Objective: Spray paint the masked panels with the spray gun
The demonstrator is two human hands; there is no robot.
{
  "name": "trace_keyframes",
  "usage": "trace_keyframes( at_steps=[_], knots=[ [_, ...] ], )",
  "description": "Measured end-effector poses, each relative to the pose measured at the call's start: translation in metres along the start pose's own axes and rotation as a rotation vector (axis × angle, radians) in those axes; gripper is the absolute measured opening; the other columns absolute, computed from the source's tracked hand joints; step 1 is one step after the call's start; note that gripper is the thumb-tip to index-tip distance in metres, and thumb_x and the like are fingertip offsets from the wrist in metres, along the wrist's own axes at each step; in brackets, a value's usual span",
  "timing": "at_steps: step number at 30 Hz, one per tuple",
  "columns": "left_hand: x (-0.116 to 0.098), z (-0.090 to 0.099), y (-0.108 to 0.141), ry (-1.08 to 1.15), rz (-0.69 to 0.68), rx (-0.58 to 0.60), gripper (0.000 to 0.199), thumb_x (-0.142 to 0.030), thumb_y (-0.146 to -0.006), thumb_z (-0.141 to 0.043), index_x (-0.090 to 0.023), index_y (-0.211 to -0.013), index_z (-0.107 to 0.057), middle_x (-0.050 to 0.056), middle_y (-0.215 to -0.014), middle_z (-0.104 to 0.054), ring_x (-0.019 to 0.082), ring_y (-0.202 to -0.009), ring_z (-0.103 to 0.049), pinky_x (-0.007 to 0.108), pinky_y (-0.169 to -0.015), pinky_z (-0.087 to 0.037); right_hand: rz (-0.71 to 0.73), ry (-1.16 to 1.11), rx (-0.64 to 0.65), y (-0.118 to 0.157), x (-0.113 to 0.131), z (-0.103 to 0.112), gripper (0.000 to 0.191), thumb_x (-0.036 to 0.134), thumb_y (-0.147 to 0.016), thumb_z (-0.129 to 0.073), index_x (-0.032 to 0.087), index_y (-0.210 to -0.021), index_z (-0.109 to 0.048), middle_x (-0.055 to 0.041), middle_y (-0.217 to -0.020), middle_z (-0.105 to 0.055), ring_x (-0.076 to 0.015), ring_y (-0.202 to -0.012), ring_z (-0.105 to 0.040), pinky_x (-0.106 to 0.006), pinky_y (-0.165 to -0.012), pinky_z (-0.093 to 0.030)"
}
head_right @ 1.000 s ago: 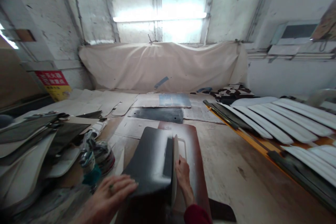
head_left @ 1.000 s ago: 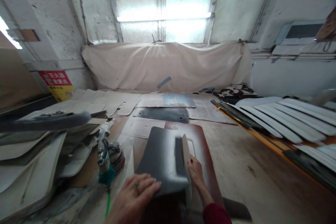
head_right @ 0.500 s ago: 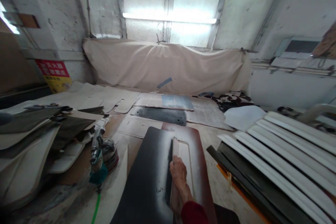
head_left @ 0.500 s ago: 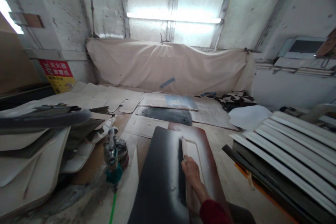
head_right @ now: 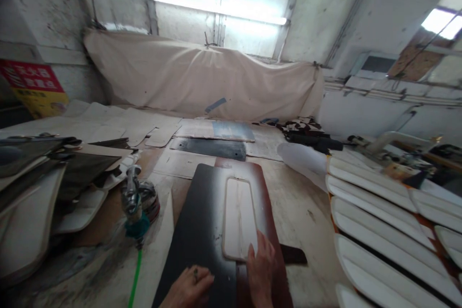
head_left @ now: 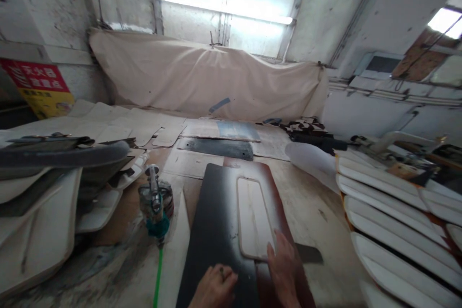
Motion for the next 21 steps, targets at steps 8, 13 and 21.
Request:
trace_keyframes(
  at_steps=[8,13,21],
  knots=[
    [0.044,0.051,-0.046,-0.241,0.619,-0.157,0.062,-0.032,-0.085,-0.043,-0.011,-0.140,-0.022,0.019,-0.147,-0.023,0.035,-0.136,-0.019,0.051,-0.106,-0.026,-0.344,0.151,0.220,0.033,-0.113,0.021,0.062,0.046,-0.084,-0.031,0.000,-0.122,-0.046,-0.0258,-0.120,-0.055,-0.0382,-0.109,-0.053,-0.050,-0.089,-0.044],
    [0.084,0.017,-0.052,-0.219,0.631,-0.220,0.063,-0.040,-0.085,-0.035,-0.010,-0.140,-0.024,0.017,-0.147,-0.024,0.033,-0.134,-0.026,0.045,-0.101,-0.034,-0.374,-0.128,0.314,0.013,-0.125,0.009,0.043,0.035,-0.082,-0.034,0.005,-0.105,-0.055,-0.0232,-0.105,-0.064,-0.0298,-0.101,-0.061,-0.036,-0.088,-0.046],
    [0.072,0.015,-0.061,-0.180,0.611,-0.305,0.068,-0.039,-0.084,-0.036,-0.007,-0.141,-0.015,0.018,-0.150,-0.012,0.029,-0.132,-0.030,0.037,-0.102,-0.034,-0.367,-0.165,0.136,0.006,-0.108,0.019,0.024,0.029,-0.080,-0.031,0.022,-0.082,-0.054,-0.0099,-0.084,-0.067,-0.0252,-0.081,-0.064,-0.034,-0.071,-0.046]
  ],
)
Point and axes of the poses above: each hand's wrist, its own y-axis away from the middle knuckle, its own z-axis out of the back of the hand, x = y × z, the point moved 4 cm from there along -y, towards the middle knuckle
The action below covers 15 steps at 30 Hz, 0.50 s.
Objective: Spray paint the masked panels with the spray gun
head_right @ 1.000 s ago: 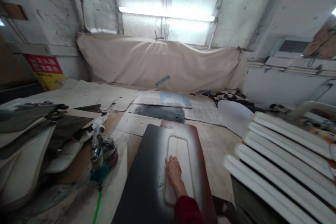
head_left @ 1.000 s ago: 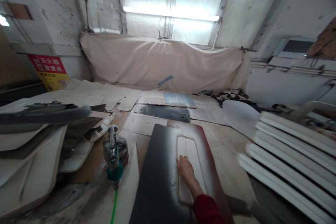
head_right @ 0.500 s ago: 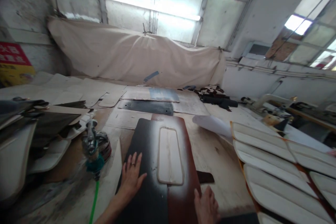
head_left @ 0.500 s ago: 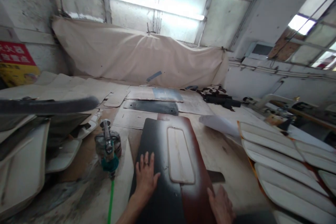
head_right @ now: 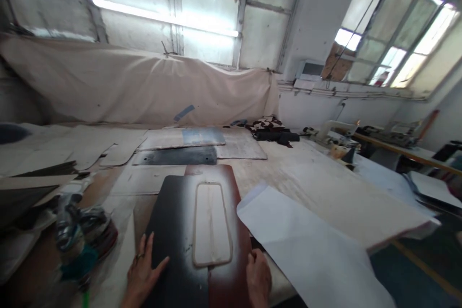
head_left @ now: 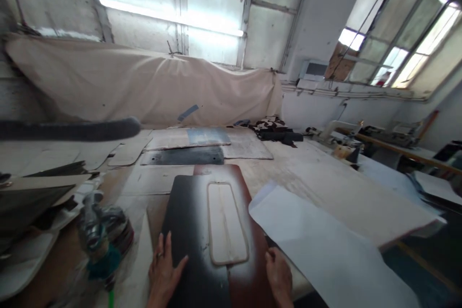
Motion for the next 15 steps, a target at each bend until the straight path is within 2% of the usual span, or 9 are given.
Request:
trace_keyframes(
  at_steps=[2,5,8,9,11,13,15],
  knots=[
    [-0.013,0.004,0.004,-0.035,0.005,0.018,0.067,-0.038,-0.085,-0.037,-0.008,-0.141,-0.015,0.017,-0.151,-0.011,0.029,-0.131,-0.032,0.039,-0.102,-0.033,-0.017,0.022,0.043,-0.008,-0.002,0.006,0.026,0.029,-0.081,-0.029,0.021,-0.083,-0.054,-0.0109,-0.085,-0.068,-0.0261,-0.082,-0.063,-0.035,-0.072,-0.046],
    [-0.028,0.012,0.011,-0.145,0.048,0.050,0.067,-0.040,-0.084,-0.043,-0.014,-0.141,-0.018,0.014,-0.149,-0.020,0.032,-0.129,-0.034,0.050,-0.102,-0.030,0.020,0.078,0.138,-0.020,-0.007,0.010,0.028,0.028,-0.081,-0.029,0.018,-0.083,-0.056,-0.0128,-0.087,-0.068,-0.0266,-0.084,-0.063,-0.036,-0.075,-0.046],
    [-0.042,0.024,0.019,-0.255,0.051,-0.049,0.061,-0.034,-0.083,-0.047,-0.018,-0.139,-0.027,0.012,-0.149,-0.022,0.038,-0.133,-0.022,0.056,-0.101,-0.026,0.107,0.115,0.171,-0.025,-0.015,0.015,0.037,0.028,-0.083,-0.026,0.014,-0.088,-0.060,-0.0145,-0.090,-0.067,-0.0259,-0.088,-0.062,-0.036,-0.081,-0.045],
    [-0.048,0.028,0.022,-0.265,0.031,-0.100,0.057,-0.031,-0.083,-0.047,-0.019,-0.137,-0.032,0.012,-0.149,-0.023,0.038,-0.134,-0.018,0.055,-0.102,-0.025,0.144,0.120,0.122,-0.026,-0.020,0.020,0.040,0.029,-0.084,-0.026,0.011,-0.093,-0.060,-0.0154,-0.095,-0.067,-0.0257,-0.091,-0.061,-0.036,-0.085,-0.045],
    [-0.063,0.030,0.027,-0.215,-0.050,-0.146,0.051,-0.025,-0.081,-0.050,-0.021,-0.131,-0.042,0.010,-0.148,-0.027,0.034,-0.135,-0.017,0.050,-0.105,-0.024,0.203,0.170,-0.058,-0.029,-0.034,0.034,0.046,0.034,-0.085,-0.027,0.007,-0.108,-0.057,-0.0161,-0.108,-0.063,-0.0271,-0.101,-0.056,-0.038,-0.092,-0.042],
    [-0.082,0.021,0.032,-0.107,-0.175,-0.073,0.050,-0.022,-0.078,-0.056,-0.023,-0.127,-0.048,0.008,-0.145,-0.033,0.029,-0.135,-0.021,0.045,-0.106,-0.025,0.233,0.279,-0.222,-0.034,-0.051,0.046,0.052,0.039,-0.084,-0.033,0.007,-0.120,-0.051,-0.0157,-0.120,-0.056,-0.0305,-0.109,-0.049,-0.042,-0.094,-0.041],
    [-0.103,0.008,0.035,-0.015,-0.303,0.055,0.061,-0.021,-0.071,-0.063,-0.025,-0.129,-0.045,0.006,-0.145,-0.033,0.027,-0.136,-0.020,0.044,-0.108,-0.024,0.245,0.397,-0.245,-0.044,-0.069,0.051,0.054,0.043,-0.083,-0.037,0.010,-0.124,-0.049,-0.0147,-0.127,-0.051,-0.0328,-0.113,-0.045,-0.046,-0.091,-0.043]
  ],
)
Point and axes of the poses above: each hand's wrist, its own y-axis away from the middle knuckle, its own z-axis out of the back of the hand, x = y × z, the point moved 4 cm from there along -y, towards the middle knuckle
